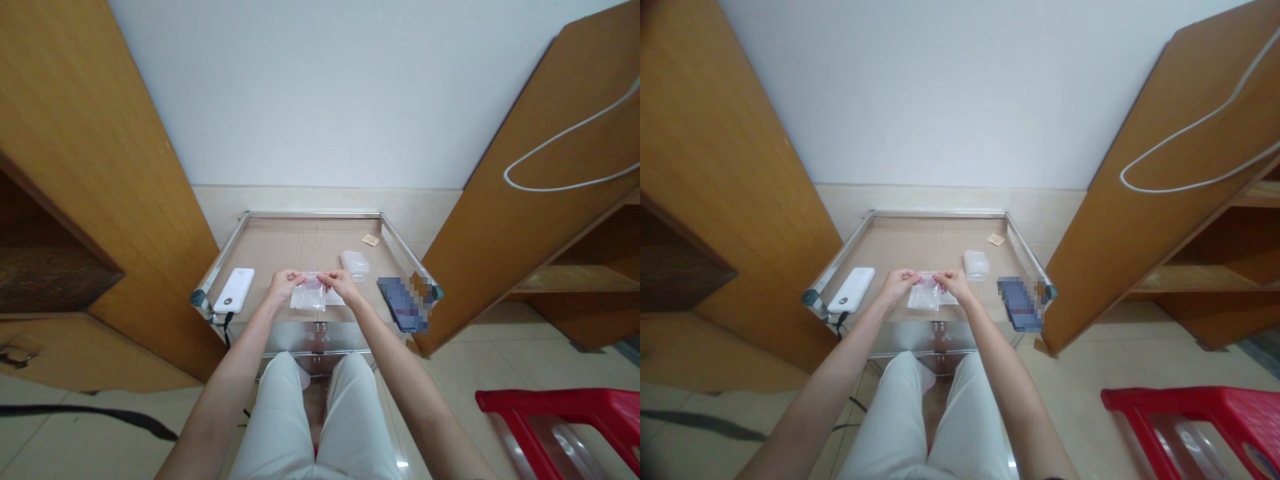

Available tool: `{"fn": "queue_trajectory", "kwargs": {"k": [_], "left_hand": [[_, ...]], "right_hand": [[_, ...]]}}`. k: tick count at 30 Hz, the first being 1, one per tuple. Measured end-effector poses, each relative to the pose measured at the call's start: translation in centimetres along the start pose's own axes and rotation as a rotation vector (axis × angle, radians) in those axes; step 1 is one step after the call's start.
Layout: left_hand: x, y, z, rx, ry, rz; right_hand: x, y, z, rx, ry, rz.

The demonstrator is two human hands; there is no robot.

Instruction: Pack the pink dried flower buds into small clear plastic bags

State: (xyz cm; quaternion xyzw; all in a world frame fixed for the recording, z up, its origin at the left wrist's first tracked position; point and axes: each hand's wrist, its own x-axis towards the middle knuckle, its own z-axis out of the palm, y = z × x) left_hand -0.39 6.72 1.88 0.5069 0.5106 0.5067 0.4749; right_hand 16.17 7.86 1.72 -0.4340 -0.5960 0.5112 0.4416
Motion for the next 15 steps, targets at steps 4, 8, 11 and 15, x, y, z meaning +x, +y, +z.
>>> {"fn": "queue_trajectory", "kwargs": {"k": [4, 8, 11, 15], "left_hand": [[-0.3, 0.8, 0.0, -0.032, -0.090, -0.056], [-0.5, 1.3, 0.3, -0.045, -0.176, -0.085], [-0.5, 1.2, 0.7, -0.056, -0.186, -0.082], [-0.6, 0.9, 1.0, -0.079, -0.174, -0.071]], "right_hand": [[-0.2, -0.1, 0.0, -0.011, 0.017, 0.006], [-0.2, 0.1, 0.2, -0.036, 0.014, 0.009], [0.0, 0.6, 0.5, -0.050, 0.007, 0.000], [0.1, 1.1, 0.7, -0.042, 0.003, -0.016]]}}
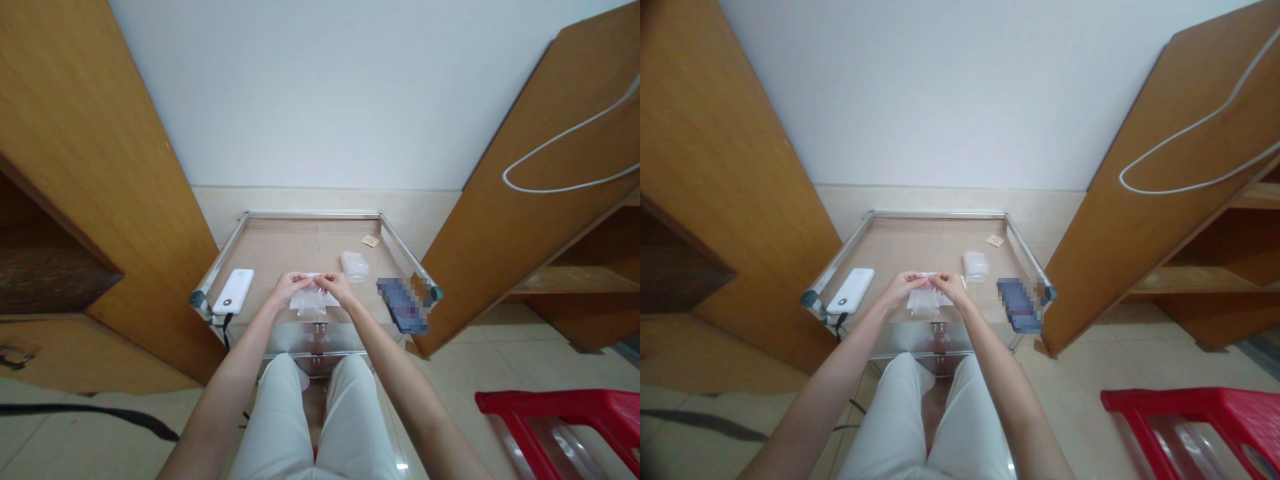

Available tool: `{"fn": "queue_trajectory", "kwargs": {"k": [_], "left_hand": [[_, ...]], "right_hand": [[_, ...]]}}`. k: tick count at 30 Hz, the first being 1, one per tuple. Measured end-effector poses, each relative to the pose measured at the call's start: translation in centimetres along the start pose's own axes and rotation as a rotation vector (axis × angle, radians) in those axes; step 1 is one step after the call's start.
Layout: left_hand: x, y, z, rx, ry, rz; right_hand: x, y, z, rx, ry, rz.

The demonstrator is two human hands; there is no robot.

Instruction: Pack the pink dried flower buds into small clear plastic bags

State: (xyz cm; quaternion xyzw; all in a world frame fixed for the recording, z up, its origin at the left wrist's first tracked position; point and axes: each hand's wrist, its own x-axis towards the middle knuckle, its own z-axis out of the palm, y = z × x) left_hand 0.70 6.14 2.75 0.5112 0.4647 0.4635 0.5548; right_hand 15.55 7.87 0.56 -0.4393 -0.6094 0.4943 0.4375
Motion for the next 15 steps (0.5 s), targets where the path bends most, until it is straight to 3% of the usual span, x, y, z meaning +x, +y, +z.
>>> {"fn": "queue_trajectory", "kwargs": {"k": [15], "left_hand": [[-0.13, 0.08, -0.37, 0.109, 0.074, 0.018]], "right_hand": [[0.03, -0.02, 0.15, 0.022, -0.017, -0.010]]}}
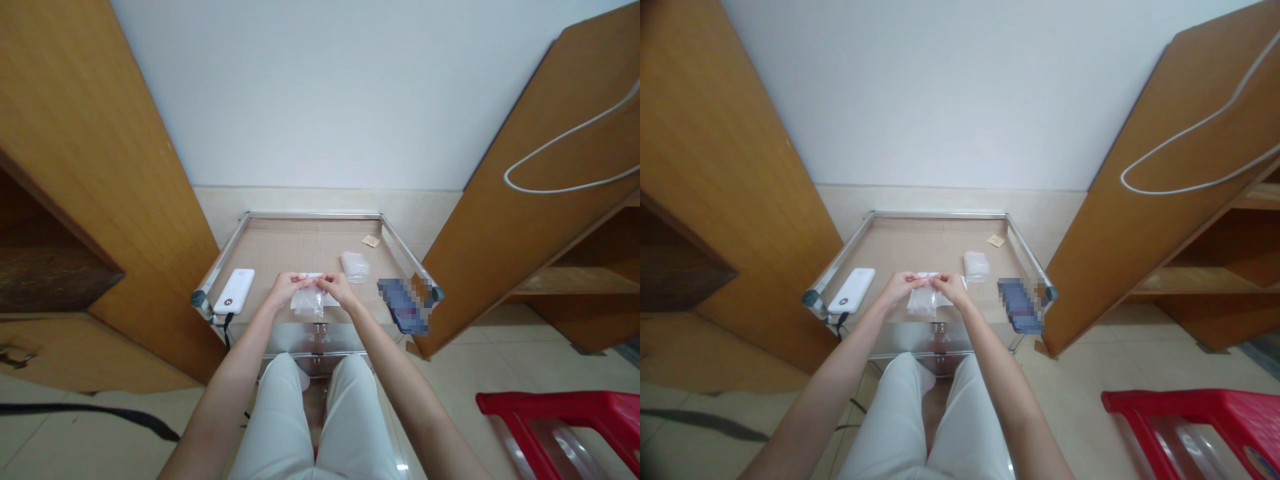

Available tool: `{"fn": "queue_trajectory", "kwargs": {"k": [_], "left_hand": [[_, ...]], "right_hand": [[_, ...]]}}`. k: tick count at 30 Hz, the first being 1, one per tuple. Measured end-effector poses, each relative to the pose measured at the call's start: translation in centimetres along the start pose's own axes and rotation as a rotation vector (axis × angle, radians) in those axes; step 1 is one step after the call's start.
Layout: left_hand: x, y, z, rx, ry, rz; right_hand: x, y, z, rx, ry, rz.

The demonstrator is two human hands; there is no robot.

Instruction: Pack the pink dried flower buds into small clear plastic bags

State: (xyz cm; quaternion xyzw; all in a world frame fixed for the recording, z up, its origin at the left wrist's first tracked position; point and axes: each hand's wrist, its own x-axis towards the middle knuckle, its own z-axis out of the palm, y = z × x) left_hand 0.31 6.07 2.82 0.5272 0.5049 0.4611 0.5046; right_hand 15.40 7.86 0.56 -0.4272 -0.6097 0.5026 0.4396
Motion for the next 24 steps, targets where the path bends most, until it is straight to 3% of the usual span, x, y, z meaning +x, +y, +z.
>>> {"fn": "queue_trajectory", "kwargs": {"k": [6, 15, 24], "left_hand": [[0.1, 0.2, -0.7, 0.049, 0.006, -0.017], [-0.6, -0.8, -0.3, -0.149, -0.152, -0.080], [-0.4, -1.9, 0.6, -0.195, -0.043, -0.032]], "right_hand": [[-0.3, -1.3, -0.9, -0.019, -0.082, 0.026], [-0.3, -1.7, -1.2, -0.020, 0.114, -0.014], [0.1, -0.5, -0.3, 0.068, 0.157, -0.008]]}}
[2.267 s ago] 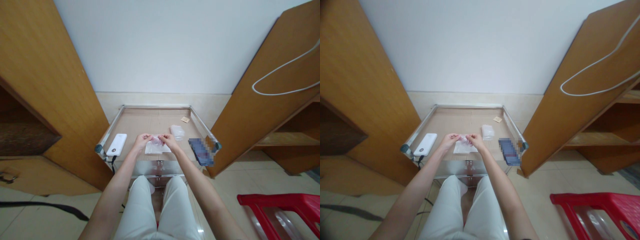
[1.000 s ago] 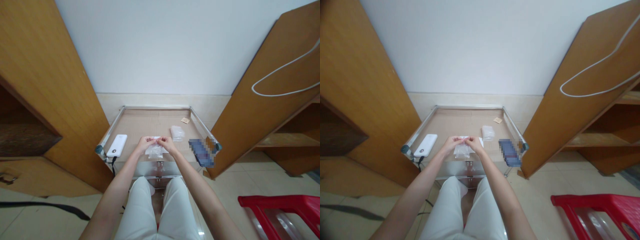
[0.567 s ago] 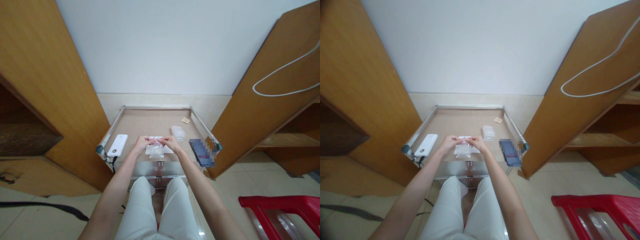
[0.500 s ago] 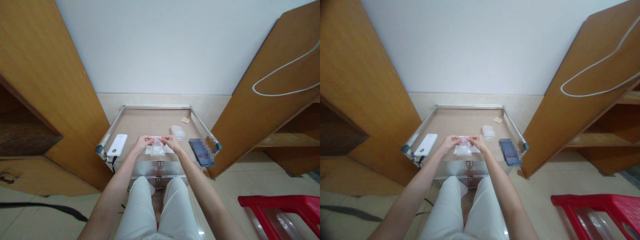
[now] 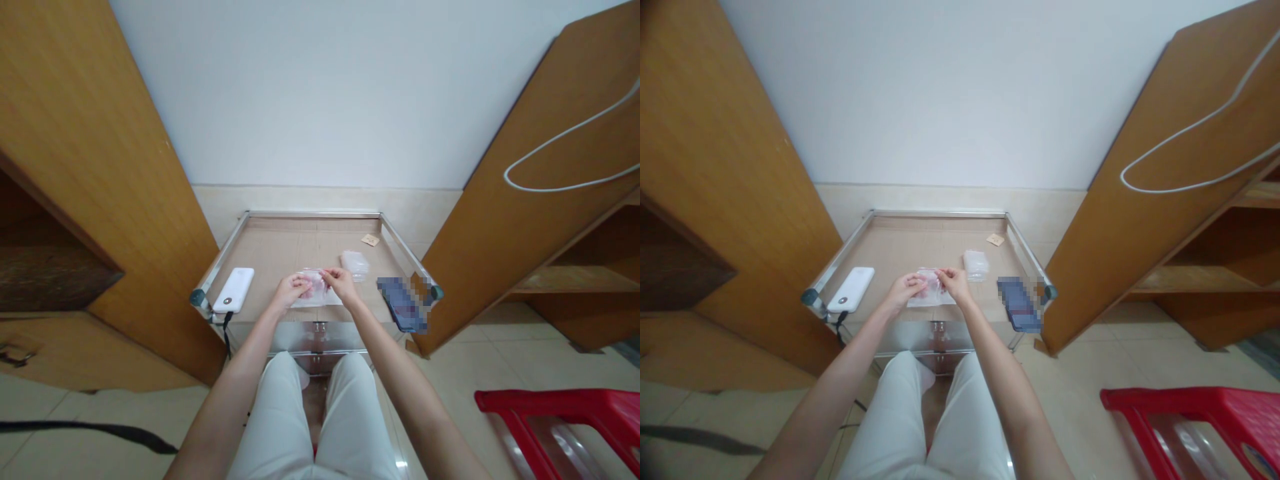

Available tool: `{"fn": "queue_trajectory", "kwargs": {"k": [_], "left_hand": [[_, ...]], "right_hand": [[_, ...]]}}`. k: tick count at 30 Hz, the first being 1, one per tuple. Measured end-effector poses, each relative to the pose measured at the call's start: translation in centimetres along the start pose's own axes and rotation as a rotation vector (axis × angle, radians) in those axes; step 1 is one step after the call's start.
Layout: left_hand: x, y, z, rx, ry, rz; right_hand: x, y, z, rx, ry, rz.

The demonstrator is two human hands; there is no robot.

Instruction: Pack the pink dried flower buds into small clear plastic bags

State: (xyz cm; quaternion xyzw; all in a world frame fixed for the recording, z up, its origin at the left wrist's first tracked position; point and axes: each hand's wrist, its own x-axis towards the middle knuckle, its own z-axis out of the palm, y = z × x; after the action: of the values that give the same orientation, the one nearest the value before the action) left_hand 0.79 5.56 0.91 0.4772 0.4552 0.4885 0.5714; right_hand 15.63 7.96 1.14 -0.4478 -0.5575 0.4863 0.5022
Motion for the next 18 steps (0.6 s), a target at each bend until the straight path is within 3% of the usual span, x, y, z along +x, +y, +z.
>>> {"fn": "queue_trajectory", "kwargs": {"k": [7, 12, 15, 18], "left_hand": [[0.7, -0.9, -0.1, -0.045, 0.250, 0.076], [0.7, -1.2, -0.1, -0.079, 0.243, 0.064], [0.5, -1.3, -1.1, -0.051, 0.288, 0.061], [0.4, -2.1, -2.9, -0.029, 0.376, 0.065]], "right_hand": [[-2.1, 1.0, 0.7, -0.004, 0.057, -0.102], [-3.3, 2.0, 1.3, -0.080, 0.063, -0.146], [-2.8, 1.5, 0.2, -0.115, 0.158, -0.163], [-0.8, 0.5, -2.4, -0.173, 0.328, -0.224]]}}
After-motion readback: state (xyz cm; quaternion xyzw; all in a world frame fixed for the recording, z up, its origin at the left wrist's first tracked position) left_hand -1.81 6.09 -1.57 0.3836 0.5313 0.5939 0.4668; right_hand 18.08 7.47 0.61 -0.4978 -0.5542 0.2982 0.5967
